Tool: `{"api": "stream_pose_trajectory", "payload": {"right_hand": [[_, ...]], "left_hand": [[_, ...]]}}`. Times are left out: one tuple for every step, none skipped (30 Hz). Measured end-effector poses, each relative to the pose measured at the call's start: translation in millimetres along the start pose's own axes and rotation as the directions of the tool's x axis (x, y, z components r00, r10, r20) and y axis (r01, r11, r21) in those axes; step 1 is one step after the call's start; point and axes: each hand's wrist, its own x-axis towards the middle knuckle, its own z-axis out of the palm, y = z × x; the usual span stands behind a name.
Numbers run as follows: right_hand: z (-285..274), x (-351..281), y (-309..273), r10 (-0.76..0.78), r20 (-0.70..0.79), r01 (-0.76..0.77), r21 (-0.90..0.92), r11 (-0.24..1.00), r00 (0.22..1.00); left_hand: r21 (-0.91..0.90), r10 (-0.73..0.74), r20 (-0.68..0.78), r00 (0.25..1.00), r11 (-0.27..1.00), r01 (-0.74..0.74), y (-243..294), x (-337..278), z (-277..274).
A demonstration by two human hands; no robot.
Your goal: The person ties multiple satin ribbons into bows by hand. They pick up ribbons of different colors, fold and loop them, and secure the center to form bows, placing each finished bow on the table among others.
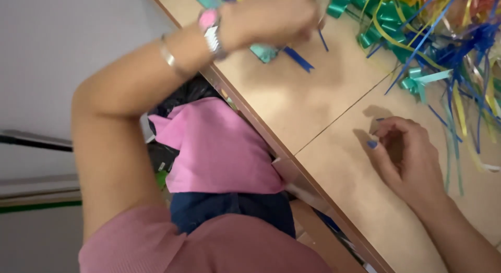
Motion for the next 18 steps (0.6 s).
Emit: {"api": "stream_pose_trajectory", "payload": {"right_hand": [[-0.2, -0.1, -1.6, 0.005, -0.003, -0.005, -0.003, 1.0, 1.0], [-0.1, -0.1, -3.1, 0.03, 0.004, -0.03, 0.003, 1.0, 1.0], [0.7, 1.0, -4.2, 0.051, 0.011, -0.051, 0.011, 0.999, 0.999], [-0.7, 3.2, -4.5, 0.053, 0.008, -0.053, 0.011, 0.999, 0.999], [-1.0, 4.2, -5.3, 0.083, 0.028, -0.083, 0.002, 0.997, 0.996], [-1.3, 5.0, -5.5, 0.114, 0.048, -0.114, -0.007, 0.993, 0.992], [0.9, 3.8, -1.8, 0.123, 0.046, -0.123, -0.006, 0.992, 0.991], [2.9, 2.4, 2.6, 0.091, 0.031, -0.092, 0.028, 0.995, 0.995], [4.1, 0.2, 7.0, 0.065, 0.008, -0.065, 0.058, 0.996, 0.998], [1.9, 6.1, 0.6, 0.078, -0.001, -0.078, 0.056, 0.995, 0.997], [-0.7, 10.8, -5.2, 0.081, 0.038, -0.084, 0.074, 0.994, 0.996], [-4.2, 15.6, -10.3, 0.083, 0.076, -0.09, 0.092, 0.992, 0.994], [-2.6, 11.9, -3.8, 0.103, 0.058, -0.108, 0.091, 0.99, 0.993], [-1.4, 7.8, 2.9, 0.011, 0.037, -0.013, 0.064, 0.998, 0.999], [-0.1, 4.1, 9.8, -0.084, 0.017, 0.083, 0.032, 0.996, 0.996], [2.2, 3.3, 12.6, -0.066, -0.003, 0.066, 0.028, 0.997, 0.998], [3.5, 3.0, 15.6, -0.108, -0.017, 0.109, 0.034, 0.993, 0.994], [4.5, 2.8, 19.0, -0.151, -0.031, 0.152, 0.038, 0.988, 0.988]], "left_hand": [[-0.002, 0.006, -0.001, 1.0, 1.0, -0.006, 16.4, -6.7, 2.9], [0.283, -0.069, 0.057, 0.996, 0.958, 0.05, 32.7, -13.9, 5.9], [0.55, -0.159, 0.092, 0.983, 0.831, 0.083, 48.5, -22.1, 8.1], [0.55, -0.156, 0.093, 0.983, 0.831, 0.08, 51.3, -27.1, 16.0], [0.501, -0.119, 0.1, 0.988, 0.864, 0.054, 54.0, -32.2, 23.4], [0.451, -0.082, 0.105, 0.991, 0.892, 0.027, 56.8, -37.0, 31.2], [0.446, -0.075, 0.108, 0.991, 0.895, 0.019, 57.0, -39.0, 36.3], [0.524, -0.048, 0.042, 0.998, 0.852, 0.018, 57.3, -40.5, 41.8], [0.597, -0.006, -0.023, 1.0, 0.802, 0.019, 56.2, -39.3, 47.2], [0.593, 0.009, -0.022, 1.0, 0.805, 0.005, 56.7, -37.4, 46.8], [0.621, 0.033, -0.073, 0.997, 0.784, 0.019, 56.9, -33.7, 46.6], [0.646, 0.058, -0.124, 0.991, 0.762, 0.036, 57.4, -29.2, 46.6], [0.643, 0.083, -0.121, 0.989, 0.766, 0.014, 57.5, -26.4, 47.3], [0.654, 0.088, -0.156, 0.984, 0.756, 0.036, 57.9, -23.3, 48.0], [0.667, 0.095, -0.191, 0.977, 0.743, 0.057, 57.5, -19.7, 48.0], [0.666, 0.122, -0.188, 0.975, 0.745, 0.035, 57.2, -18.3, 47.3], [0.614, 0.081, -0.185, 0.979, 0.788, 0.051, 56.0, -15.9, 47.2], [0.56, 0.04, -0.177, 0.983, 0.826, 0.067, 54.5, -13.1, 47.0]]}}
